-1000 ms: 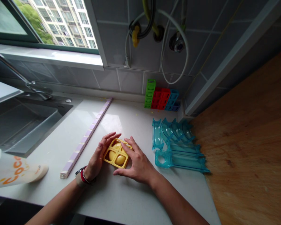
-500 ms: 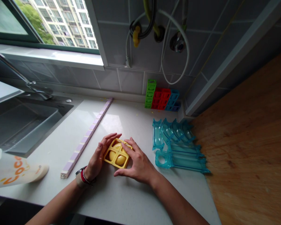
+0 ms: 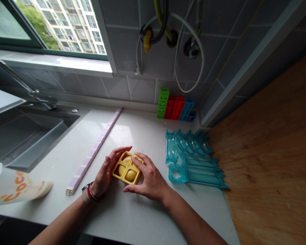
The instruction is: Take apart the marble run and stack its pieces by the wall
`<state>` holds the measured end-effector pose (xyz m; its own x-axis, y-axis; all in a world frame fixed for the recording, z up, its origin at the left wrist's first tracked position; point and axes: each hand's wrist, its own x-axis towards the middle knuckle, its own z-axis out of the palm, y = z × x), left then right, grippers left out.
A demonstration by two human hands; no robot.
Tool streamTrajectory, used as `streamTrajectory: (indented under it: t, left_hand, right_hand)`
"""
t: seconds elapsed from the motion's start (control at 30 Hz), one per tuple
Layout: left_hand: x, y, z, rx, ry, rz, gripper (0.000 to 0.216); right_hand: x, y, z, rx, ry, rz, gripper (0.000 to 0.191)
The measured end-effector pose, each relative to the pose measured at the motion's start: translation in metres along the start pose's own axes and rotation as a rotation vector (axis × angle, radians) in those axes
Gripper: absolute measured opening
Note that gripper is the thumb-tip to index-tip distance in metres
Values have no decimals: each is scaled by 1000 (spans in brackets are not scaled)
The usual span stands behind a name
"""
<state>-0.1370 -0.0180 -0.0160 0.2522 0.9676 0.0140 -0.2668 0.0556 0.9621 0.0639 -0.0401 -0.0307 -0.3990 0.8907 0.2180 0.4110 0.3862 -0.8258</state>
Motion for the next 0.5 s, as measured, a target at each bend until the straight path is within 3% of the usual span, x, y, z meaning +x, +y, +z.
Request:
streamTrajectory:
  t: [0.17,0.3,0.4,0.5]
  left_hand:
    - [2,0,-4,13,52,83,56]
    - [4,1,-5,15,19,-63,61]
    - [6,2,-6,28,37,-94,66]
    - [8,2,-7,13,103,-76,68]
  right_hand:
    - [1,-2,-2,-75,76,-175,100]
    - [2,-4,-6,-171,52,-251,100]
    - [1,-6,-5,-151,67,-190,103]
    - [0,-4,-2,20,196,-5,102]
